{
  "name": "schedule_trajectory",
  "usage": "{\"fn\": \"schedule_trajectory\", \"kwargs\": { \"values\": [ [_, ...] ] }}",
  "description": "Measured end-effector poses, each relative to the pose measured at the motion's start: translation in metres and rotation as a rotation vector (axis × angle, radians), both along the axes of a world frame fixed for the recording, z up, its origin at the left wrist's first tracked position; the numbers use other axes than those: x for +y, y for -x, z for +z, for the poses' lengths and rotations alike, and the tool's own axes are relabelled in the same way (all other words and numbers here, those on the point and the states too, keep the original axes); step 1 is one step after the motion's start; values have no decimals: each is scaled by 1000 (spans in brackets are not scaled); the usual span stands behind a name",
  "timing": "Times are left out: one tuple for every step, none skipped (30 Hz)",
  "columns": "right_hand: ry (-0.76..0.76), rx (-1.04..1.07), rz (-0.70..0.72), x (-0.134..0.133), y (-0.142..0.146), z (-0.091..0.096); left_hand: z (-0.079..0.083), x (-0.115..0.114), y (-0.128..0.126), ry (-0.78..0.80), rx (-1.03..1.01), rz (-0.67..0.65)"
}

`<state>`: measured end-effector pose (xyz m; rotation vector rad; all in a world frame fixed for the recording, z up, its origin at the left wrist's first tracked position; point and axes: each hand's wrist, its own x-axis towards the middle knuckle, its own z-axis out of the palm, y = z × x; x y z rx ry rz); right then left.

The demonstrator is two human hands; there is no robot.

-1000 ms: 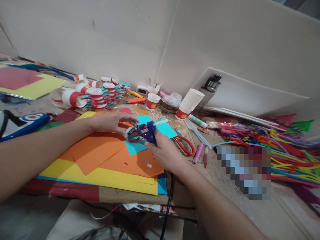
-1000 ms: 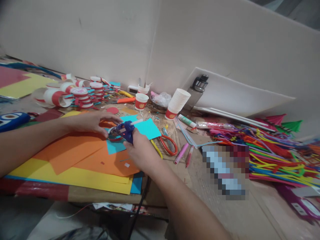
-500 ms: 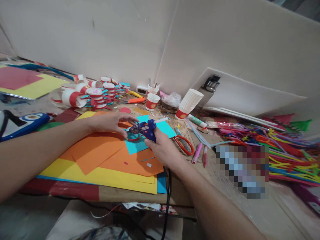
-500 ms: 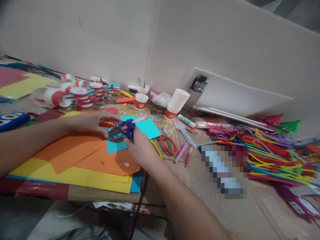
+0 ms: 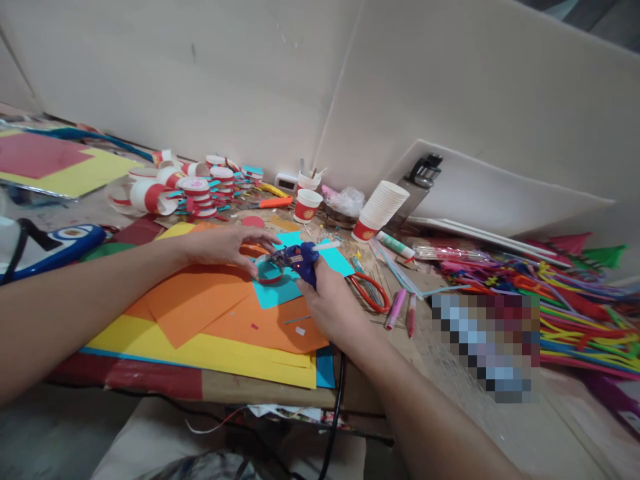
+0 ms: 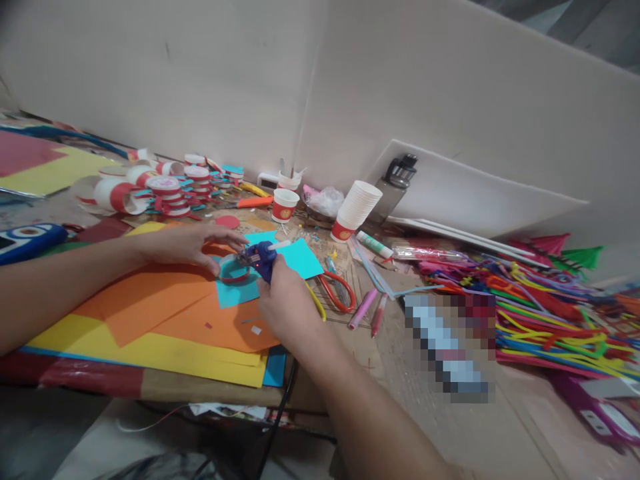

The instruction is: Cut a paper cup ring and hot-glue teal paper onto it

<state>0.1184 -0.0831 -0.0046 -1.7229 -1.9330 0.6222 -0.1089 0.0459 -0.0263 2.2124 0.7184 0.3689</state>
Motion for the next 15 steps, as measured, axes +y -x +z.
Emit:
{"fn": "schedule_trajectory", "kwargs": {
  "values": [
    [-2,-11,-5,-1,0,1,0,0,0,-6,4,-4],
    [-3,-17,-10,-3,1,2,-1,1,1,-10,8,-6],
    [-2,-18,-14,-4,1,3,-1,2,1,-14,13,-7],
    [-1,-16,-14,-4,2,3,-1,2,1,-18,16,-5],
    [1,-12,-9,-4,2,3,-2,3,1,-26,16,-2],
    [5,-10,-3,-4,3,3,-2,3,1,-35,14,-2],
    [12,-10,1,-3,4,3,-3,4,1,-40,13,-6],
    [21,-13,3,-3,5,3,-3,4,1,-42,12,-8],
    [28,-18,4,-2,5,2,-4,5,2,-40,13,-8],
    [34,-25,1,-1,5,2,-4,5,2,-37,13,-8],
    [39,-34,-3,-1,5,2,-4,6,2,-33,13,-6],
    [38,-43,-7,-1,5,2,-5,6,2,-31,13,-4],
    [32,-55,-10,-1,5,2,-4,6,2,-31,15,-2],
    [25,-70,-13,-2,5,3,-4,5,2,-31,17,-4],
    [21,-91,-20,-3,5,5,-4,5,2,-32,18,-6]
  ]
}}
